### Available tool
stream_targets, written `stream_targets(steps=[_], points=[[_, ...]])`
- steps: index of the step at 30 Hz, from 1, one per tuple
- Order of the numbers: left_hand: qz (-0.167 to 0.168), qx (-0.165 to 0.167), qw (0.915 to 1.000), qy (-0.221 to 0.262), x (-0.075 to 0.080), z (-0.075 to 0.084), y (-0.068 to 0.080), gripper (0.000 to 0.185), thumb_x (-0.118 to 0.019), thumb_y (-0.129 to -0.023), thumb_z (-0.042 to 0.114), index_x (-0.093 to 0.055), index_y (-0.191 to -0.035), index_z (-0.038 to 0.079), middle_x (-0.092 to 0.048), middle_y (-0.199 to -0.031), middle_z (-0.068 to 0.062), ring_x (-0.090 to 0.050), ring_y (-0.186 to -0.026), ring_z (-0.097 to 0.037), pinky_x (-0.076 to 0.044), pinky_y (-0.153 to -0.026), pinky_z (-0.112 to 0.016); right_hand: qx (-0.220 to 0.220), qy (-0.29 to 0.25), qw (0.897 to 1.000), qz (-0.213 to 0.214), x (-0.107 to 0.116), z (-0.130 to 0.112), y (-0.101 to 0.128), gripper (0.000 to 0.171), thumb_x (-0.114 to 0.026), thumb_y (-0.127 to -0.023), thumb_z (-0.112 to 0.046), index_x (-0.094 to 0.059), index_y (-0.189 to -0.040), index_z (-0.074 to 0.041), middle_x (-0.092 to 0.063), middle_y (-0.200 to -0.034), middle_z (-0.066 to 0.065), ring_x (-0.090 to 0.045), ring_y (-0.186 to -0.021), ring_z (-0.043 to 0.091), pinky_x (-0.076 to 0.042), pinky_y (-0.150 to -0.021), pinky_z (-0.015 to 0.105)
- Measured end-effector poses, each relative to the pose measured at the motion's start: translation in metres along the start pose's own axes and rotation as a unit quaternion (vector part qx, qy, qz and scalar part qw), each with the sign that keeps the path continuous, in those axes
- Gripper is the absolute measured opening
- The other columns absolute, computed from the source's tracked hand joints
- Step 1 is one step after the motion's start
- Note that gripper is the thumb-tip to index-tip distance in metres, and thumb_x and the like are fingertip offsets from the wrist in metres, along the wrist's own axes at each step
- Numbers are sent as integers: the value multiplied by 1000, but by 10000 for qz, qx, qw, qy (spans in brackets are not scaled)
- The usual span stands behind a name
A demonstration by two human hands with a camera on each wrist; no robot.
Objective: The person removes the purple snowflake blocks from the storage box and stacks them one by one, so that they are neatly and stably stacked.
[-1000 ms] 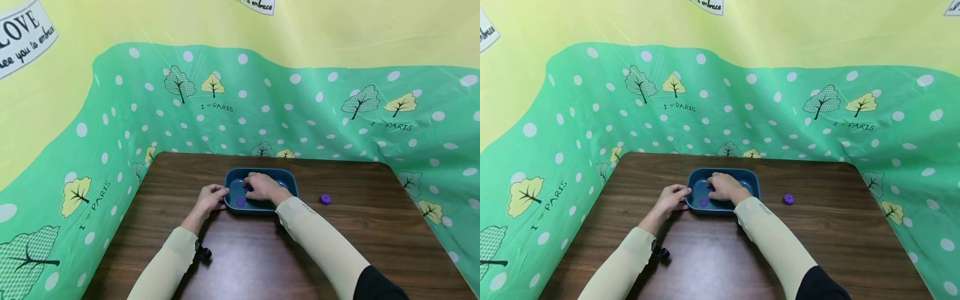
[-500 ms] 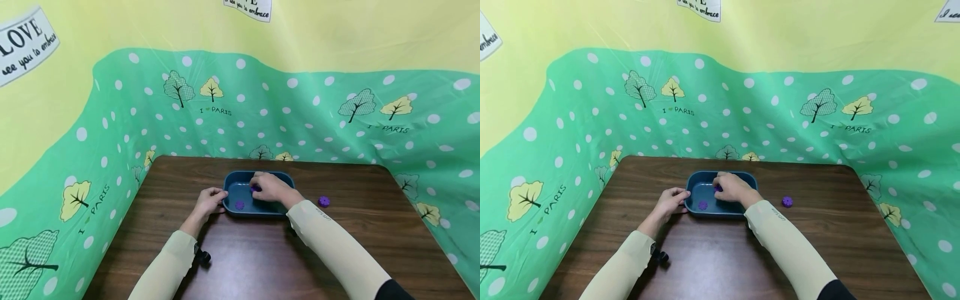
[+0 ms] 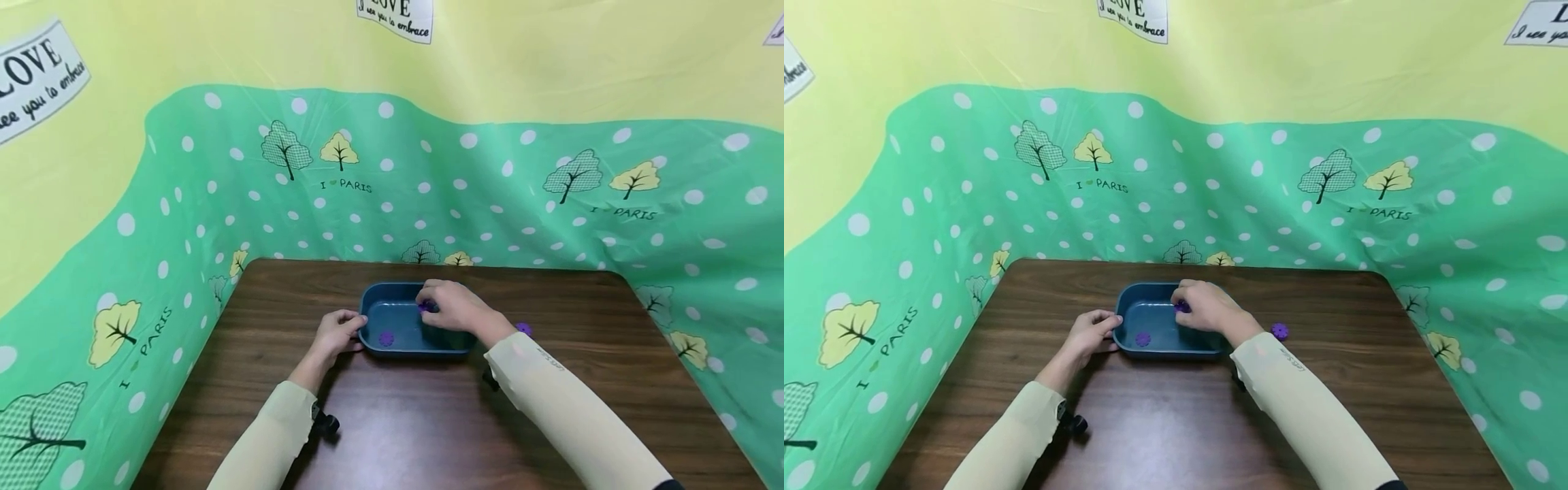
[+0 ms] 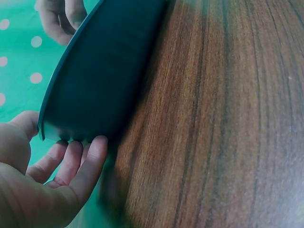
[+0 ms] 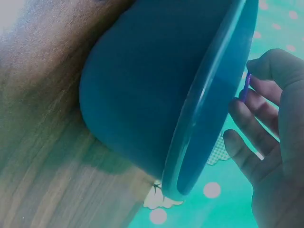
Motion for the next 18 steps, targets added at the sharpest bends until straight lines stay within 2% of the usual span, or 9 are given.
stream_targets(steps=[10, 18], points=[[-39, 4, 10000, 35, 0, -3, 1, 32, -73, -95, 20, -67, -118, -1, -65, -108, -18, -68, -87, -22, -67, -70, -35, 8, -233, 9995, 196, 2, 10, 20, 26, -76, -91, -25, -76, -114, -13, -69, -112, -3, -65, -95, 15, -62, -89, 37], [35, -15, 10000, 60, 1, -2, 2, 33, -74, -95, 21, -67, -118, -2, -65, -104, -14, -67, -85, -21, -67, -70, -37, -209, -339, 9989, 259, 6, 24, 38, 25, -77, -92, -23, -75, -115, -13, -69, -111, -1, -65, -92, 18, -62, -86, 38]])
Point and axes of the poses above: each hand's wrist, its own y-axis away from the middle knuckle, its own x-axis out of the back of the hand, z = x × y, the point moved 3 cm from there along -y, towards the middle knuckle
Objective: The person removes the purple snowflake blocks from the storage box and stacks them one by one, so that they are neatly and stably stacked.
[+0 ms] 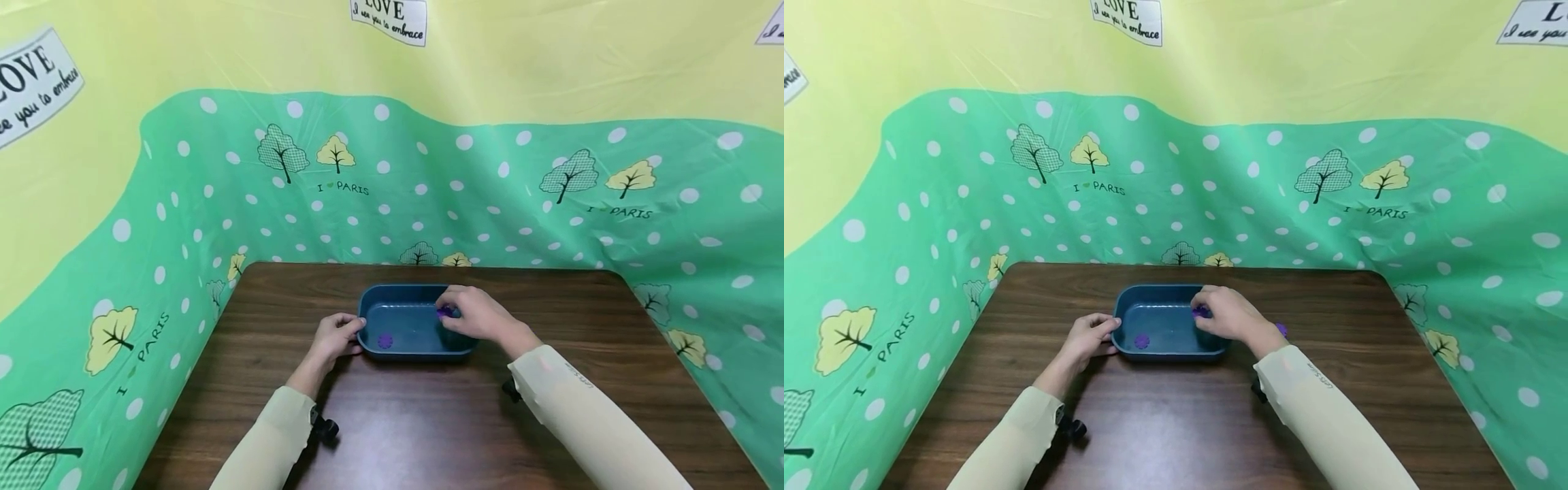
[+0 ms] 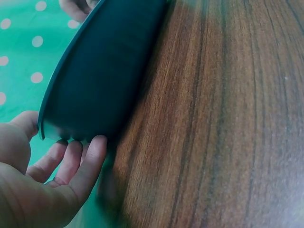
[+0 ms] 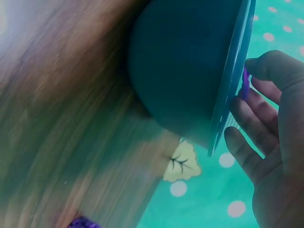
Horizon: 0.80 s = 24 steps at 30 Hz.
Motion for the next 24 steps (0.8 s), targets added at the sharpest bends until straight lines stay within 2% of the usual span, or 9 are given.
stream_targets(steps=[6, 19, 24], points=[[-9, 4, 10000, -2, 0, 1, -1, 33, -74, -94, 20, -67, -118, -1, -64, -103, -11, -67, -86, -21, -67, -70, -37, -65, -32, 9999, 81, 5, 11, 9, 26, -77, -92, -23, -75, -115, -12, -70, -111, 0, -66, -92, 18, -63, -84, 37], [-57, 40, 10000, -48, -1, -1, -2, 34, -74, -95, 22, -67, -119, -1, -63, -105, -13, -65, -85, -19, -67, -74, -39, -247, -78, 9987, 441, 19, 34, 32, 21, -78, -90, -20, -76, -110, -13, -71, -106, 1, -66, -91, 22, -62, -78, 35], [-35, 51, 10000, -53, -1, 0, -2, 34, -74, -95, 22, -67, -119, -1, -63, -106, -14, -65, -86, -21, -67, -74, -39, -280, 3, 9983, 503, 20, 44, 42, 19, -78, -90, -21, -75, -108, -14, -71, -104, 0, -65, -89, 20, -61, -78, 34]])
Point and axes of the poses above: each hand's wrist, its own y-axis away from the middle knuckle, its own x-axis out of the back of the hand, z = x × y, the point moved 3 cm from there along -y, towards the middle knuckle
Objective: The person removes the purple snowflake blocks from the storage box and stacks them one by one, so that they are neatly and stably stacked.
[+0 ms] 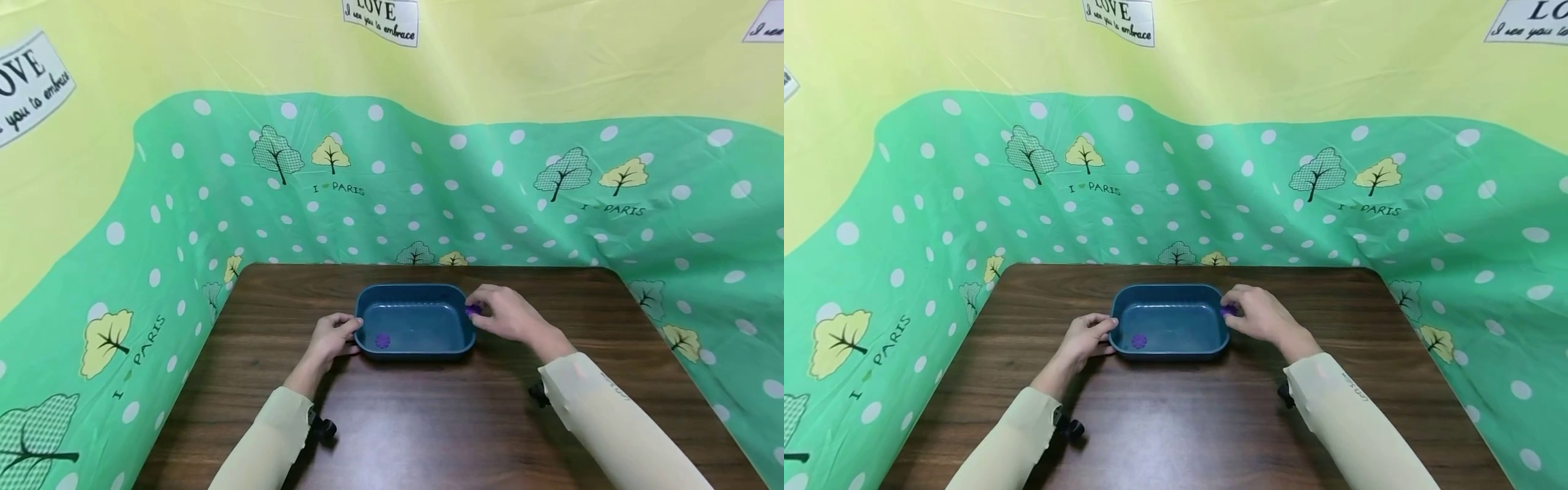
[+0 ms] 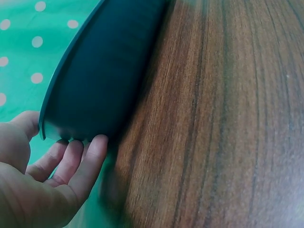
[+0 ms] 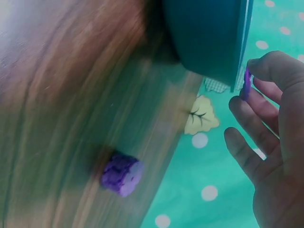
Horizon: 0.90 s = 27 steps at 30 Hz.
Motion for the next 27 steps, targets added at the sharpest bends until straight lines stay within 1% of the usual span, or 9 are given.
stream_targets(steps=[8, 13, 18, 23, 27], points=[[-21, 21, 10000, -63, 1, 0, 0, 36, -74, -96, 23, -66, -122, -1, -63, -110, -16, -65, -90, -23, -67, -77, -41, -7, 39, 9998, 182, 2, 18, 15, 20, -77, -89, -20, -75, -107, -14, -71, -102, -1, -67, -90, 21, -60, -77, 37], [-17, -4, 10000, -89, 2, 1, 0, 35, -74, -96, 23, -67, -121, 0, -63, -110, -15, -65, -91, -23, -67, -75, -38, -149, 126, 9997, 156, 4, 29, 24, 19, -79, -89, -20, -75, -106, -13, -71, -101, 0, -66, -90, 20, -61, -80, 41], [-11, -30, 10000, -79, 2, 1, -1, 34, -74, -95, 22, -67, -120, -1, -63, -109, -14, -65, -90, -23, -67, -73, -37, -238, 270, 9992, 165, 3, 43, 33, 20, -79, -88, -20, -75, -106, -12, -71, -101, 2, -65, -89, 20, -60, -79, 42], [-18, -36, 10000, -67, 2, 1, -1, 33, -74, -96, 21, -67, -120, 0, -64, -107, -14, -65, -87, -21, -67, -73, -38, -514, 316, 9982, 69, -1, 60, 43, 22, -78, -88, -19, -74, -108, -12, -71, -102, 4, -65, -90, 20, -60, -80, 47], [3, -3, 10000, -35, 2, 1, 0, 32, -73, -96, 20, -68, -120, 0, -64, -107, -15, -66, -88, -22, -67, -73, -38, -700, 325, 9970, -15, -3, 71, 50, 23, -78, -89, -21, -74, -110, -12, -71, -104, 5, -65, -91, 22, -60, -79, 48]])
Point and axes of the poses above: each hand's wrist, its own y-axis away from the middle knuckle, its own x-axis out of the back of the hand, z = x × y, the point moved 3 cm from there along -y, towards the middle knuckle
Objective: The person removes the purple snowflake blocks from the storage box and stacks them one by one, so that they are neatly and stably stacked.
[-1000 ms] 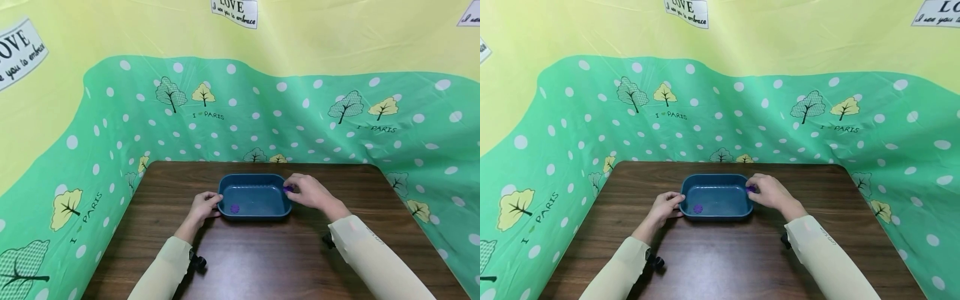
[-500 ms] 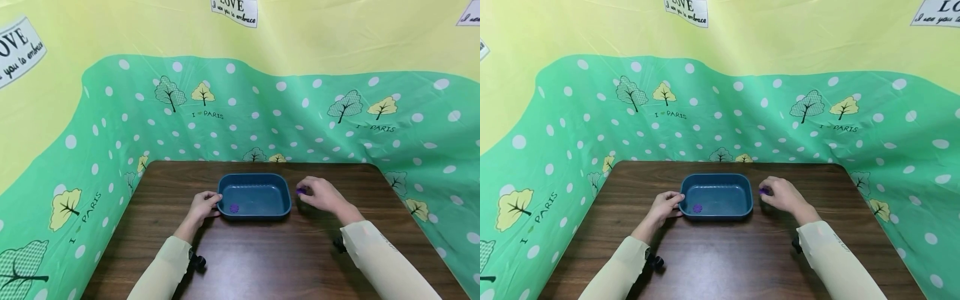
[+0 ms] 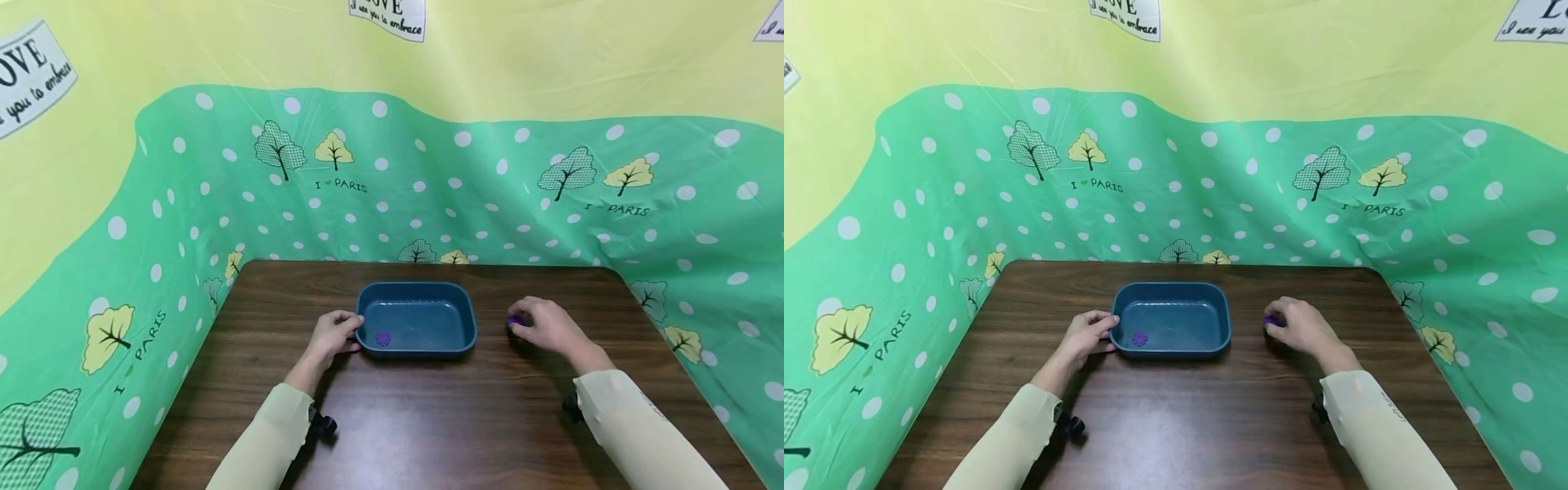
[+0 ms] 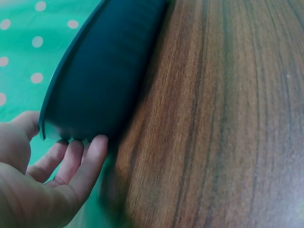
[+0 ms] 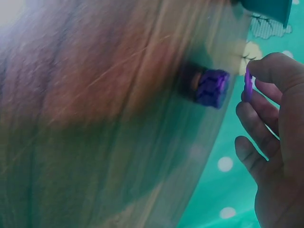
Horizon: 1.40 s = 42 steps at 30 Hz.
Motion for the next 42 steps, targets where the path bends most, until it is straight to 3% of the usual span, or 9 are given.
stream_targets(steps=[14, 23, 34, 42], points=[[48, -10, 10000, -41, -2, -1, 1, 33, -73, -96, 21, -67, -120, 0, -64, -111, -18, -66, -91, -24, -67, -73, -37, -207, 22, 9998, -36, -8, 18, 8, 25, -78, -90, -23, -74, -111, -9, -72, -109, 10, -68, -99, 31, -58, -85, 56], [23, 3, 10000, -64, -1, -2, 0, 35, -74, -96, 22, -67, -122, -1, -64, -111, -19, -66, -90, -23, -67, -74, -37, -102, 58, 9999, 33, -6, 16, 10, 22, -78, -90, -23, -74, -107, -10, -72, -106, 8, -68, -96, 29, -59, -83, 54], [31, 17, 10000, -73, -1, -1, 0, 35, -74, -96, 23, -66, -122, 0, -64, -110, -17, -66, -90, -22, -67, -75, -37, -322, -13, 9993, -199, 0, 12, 7, 22, -76, -92, -25, -73, -110, -12, -70, -108, 7, -65, -96, 26, -59, -83, 53], [19, 3, 10000, -41, -1, -1, 0, 35, -73, -96, 22, -66, -122, 0, -64, -109, -16, -66, -91, -24, -67, -75, -37, -59, 27, 10000, -76, 6, 4, 3, 24, -77, -91, -24, -73, -110, -10, -71, -108, 8, -66, -97, 28, -58, -82, 53]])
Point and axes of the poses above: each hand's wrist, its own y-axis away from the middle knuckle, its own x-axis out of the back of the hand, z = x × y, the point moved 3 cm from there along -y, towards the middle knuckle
